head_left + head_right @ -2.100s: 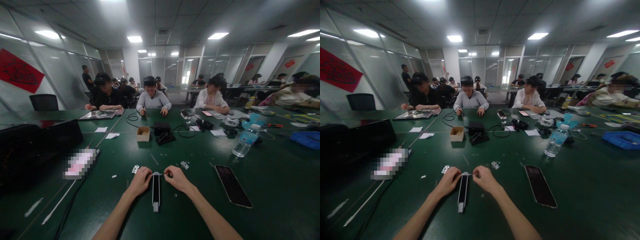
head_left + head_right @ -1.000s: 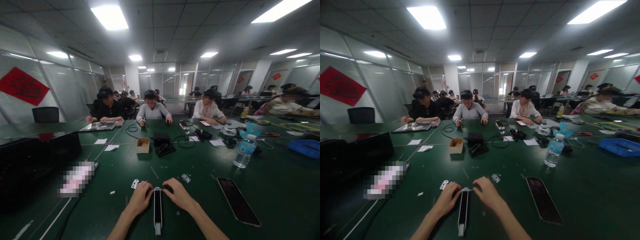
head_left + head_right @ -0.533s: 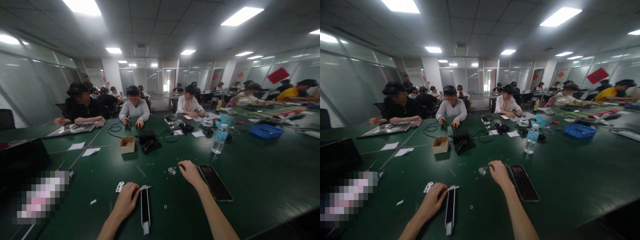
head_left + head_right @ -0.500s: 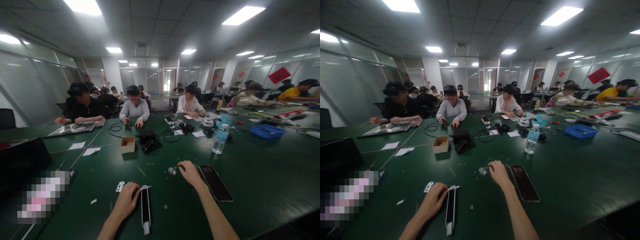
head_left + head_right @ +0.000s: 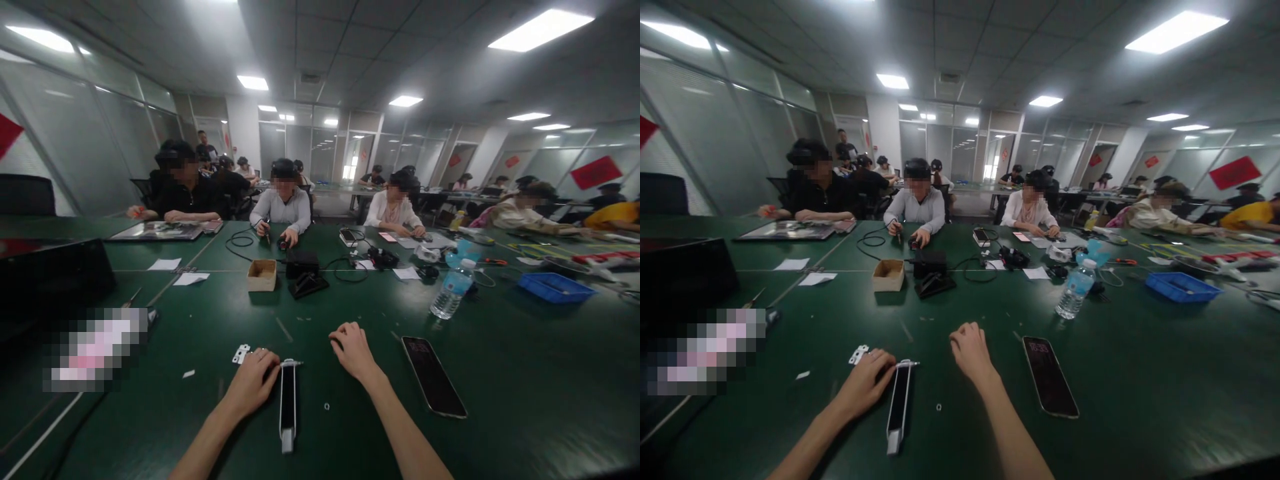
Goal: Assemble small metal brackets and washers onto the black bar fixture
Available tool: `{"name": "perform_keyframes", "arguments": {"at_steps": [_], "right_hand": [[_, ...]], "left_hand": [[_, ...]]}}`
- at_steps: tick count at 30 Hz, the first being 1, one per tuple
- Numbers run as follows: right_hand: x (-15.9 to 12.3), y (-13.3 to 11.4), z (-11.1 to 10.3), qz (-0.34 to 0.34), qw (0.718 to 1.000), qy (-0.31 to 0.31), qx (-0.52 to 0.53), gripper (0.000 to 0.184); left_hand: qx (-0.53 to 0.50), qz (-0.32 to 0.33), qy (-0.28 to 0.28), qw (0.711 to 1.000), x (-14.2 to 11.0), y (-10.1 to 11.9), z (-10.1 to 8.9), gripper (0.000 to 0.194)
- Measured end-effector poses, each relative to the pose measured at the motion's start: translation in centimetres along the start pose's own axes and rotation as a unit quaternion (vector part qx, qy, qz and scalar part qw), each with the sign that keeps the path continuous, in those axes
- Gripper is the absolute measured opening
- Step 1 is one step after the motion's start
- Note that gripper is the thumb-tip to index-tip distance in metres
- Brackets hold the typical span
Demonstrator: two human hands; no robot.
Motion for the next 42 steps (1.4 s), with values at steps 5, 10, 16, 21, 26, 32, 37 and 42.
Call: {"name": "perform_keyframes", "arguments": {"at_steps": [5,10,16,21,26,32,37,42], "right_hand": [[0.4,0.2,0.9,0.006,1.000,-0.013,0.000,0.020],[0.2,-0.2,1.0,0.007,1.000,-0.024,0.014,0.023],[-0.8,-4.2,0.8,-0.030,0.994,-0.037,0.101,0.025],[-1.5,-6.8,1.6,-0.054,0.982,-0.062,0.168,0.021],[-1.6,-7.1,1.7,-0.059,0.978,-0.054,0.193,0.018],[-1.8,-6.9,1.7,-0.038,0.976,-0.064,0.204,0.018],[-1.7,-7.1,1.5,-0.048,0.975,-0.044,0.213,0.019],[-1.8,-7.3,1.8,-0.051,0.975,-0.048,0.210,0.020]], "left_hand": [[0.003,0.002,0.004,1.000,-0.1,0.1,-0.1,0.019],[0.009,0.007,0.005,1.000,-0.1,0.6,-0.2,0.018],[0.015,0.016,0.014,1.000,-0.2,0.6,-0.3,0.017],[0.024,0.019,0.007,1.000,-0.2,0.9,-0.3,0.017],[0.022,0.016,0.006,1.000,-0.1,1.0,-0.3,0.018],[0.028,0.018,0.008,0.999,-0.2,0.9,-0.3,0.018],[0.029,0.018,0.006,0.999,-0.1,0.8,-0.2,0.017],[0.029,0.016,0.008,0.999,-0.1,0.9,-0.3,0.017]]}}
Point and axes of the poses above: each hand's wrist, its own x-axis towards the middle knuckle, its own z-axis out of the palm, y = z × x, the point moved 10 cm from there along x, towards the middle knuckle, and after that the axes turned 8 degrees about y, right-handed, at the moved point
